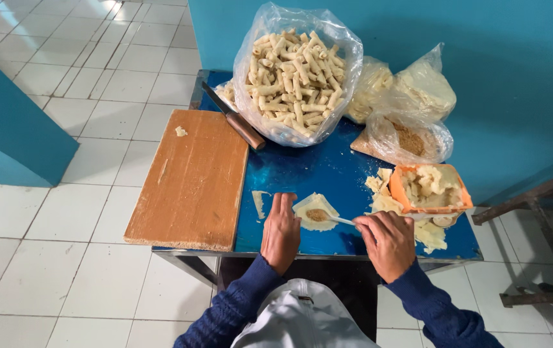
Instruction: The person sits at a blue table and folds thin flat dough sheets around puffed snack pieces. They scoop brown seasoning powder from a plastic bag with a spoon onto a sheet, fold the sheet over the snack, and place the finished wrap on the table or into an orange basket.
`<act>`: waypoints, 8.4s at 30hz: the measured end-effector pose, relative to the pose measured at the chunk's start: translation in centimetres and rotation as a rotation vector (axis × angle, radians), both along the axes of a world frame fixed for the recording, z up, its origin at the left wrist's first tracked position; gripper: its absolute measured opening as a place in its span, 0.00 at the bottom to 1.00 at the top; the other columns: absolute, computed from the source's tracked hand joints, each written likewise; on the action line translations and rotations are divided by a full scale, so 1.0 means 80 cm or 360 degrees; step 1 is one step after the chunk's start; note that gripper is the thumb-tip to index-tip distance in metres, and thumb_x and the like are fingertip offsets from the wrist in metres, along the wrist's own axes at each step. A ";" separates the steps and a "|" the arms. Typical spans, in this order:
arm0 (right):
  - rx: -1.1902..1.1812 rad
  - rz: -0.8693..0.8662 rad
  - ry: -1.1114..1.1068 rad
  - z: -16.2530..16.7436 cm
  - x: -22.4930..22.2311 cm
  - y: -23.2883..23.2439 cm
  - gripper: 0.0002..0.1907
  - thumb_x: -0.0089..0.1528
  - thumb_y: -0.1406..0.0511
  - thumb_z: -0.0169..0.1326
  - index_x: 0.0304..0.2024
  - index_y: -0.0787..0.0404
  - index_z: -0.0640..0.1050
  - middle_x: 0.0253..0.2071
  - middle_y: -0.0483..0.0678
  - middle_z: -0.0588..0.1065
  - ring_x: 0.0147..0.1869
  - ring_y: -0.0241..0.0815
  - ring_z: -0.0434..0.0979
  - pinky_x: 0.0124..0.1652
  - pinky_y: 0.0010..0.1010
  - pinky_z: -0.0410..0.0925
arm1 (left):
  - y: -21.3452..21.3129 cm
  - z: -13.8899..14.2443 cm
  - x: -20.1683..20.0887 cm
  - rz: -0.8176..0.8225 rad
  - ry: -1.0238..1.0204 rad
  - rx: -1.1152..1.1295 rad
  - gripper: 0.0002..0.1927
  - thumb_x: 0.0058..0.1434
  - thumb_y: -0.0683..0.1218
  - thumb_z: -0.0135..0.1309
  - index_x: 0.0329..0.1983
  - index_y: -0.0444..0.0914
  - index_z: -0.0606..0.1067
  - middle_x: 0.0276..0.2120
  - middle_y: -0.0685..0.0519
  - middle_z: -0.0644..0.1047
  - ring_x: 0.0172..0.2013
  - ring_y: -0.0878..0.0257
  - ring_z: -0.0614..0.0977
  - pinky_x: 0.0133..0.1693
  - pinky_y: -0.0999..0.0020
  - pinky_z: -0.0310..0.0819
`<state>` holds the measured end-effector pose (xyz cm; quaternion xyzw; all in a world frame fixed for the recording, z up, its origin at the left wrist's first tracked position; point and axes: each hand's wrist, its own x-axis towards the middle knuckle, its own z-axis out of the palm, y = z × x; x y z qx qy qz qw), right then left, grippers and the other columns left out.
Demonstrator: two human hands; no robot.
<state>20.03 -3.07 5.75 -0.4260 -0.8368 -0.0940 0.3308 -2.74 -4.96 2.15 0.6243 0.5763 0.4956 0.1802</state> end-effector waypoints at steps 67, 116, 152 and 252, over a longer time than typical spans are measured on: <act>-0.0519 0.0007 0.0411 -0.043 -0.058 -0.008 0.14 0.58 0.69 0.61 0.48 0.56 0.80 0.38 0.45 0.81 0.41 0.47 0.79 0.42 0.37 0.70 | 0.006 0.011 0.008 -0.0043 0.0361 0.0241 0.02 0.59 0.36 0.52 0.34 0.35 0.72 0.33 0.47 0.73 0.37 0.46 0.76 0.37 0.53 0.71; -0.0660 0.0357 0.0259 -0.042 -0.059 0.065 0.03 0.58 0.67 0.62 0.34 0.60 0.82 0.32 0.48 0.78 0.37 0.50 0.78 0.36 0.40 0.70 | 0.043 0.000 -0.017 -0.0599 0.0283 0.0085 0.15 0.48 0.34 0.62 0.38 0.33 0.73 0.42 0.43 0.72 0.40 0.42 0.78 0.39 0.52 0.73; -0.0279 0.0231 0.0180 -0.043 -0.070 0.047 0.08 0.57 0.65 0.64 0.36 0.62 0.80 0.34 0.47 0.76 0.41 0.50 0.75 0.43 0.40 0.66 | 0.087 -0.023 -0.022 -0.0684 0.0216 0.0156 0.03 0.56 0.35 0.56 0.32 0.32 0.73 0.42 0.42 0.71 0.42 0.42 0.78 0.41 0.53 0.73; -0.0256 -0.0896 -0.0657 0.001 0.167 0.258 0.09 0.59 0.66 0.57 0.38 0.47 0.85 0.40 0.50 0.80 0.46 0.51 0.80 0.47 0.45 0.69 | 0.013 0.009 0.003 0.0097 0.0567 0.0094 0.16 0.57 0.48 0.61 0.44 0.35 0.73 0.40 0.47 0.72 0.42 0.47 0.74 0.40 0.52 0.70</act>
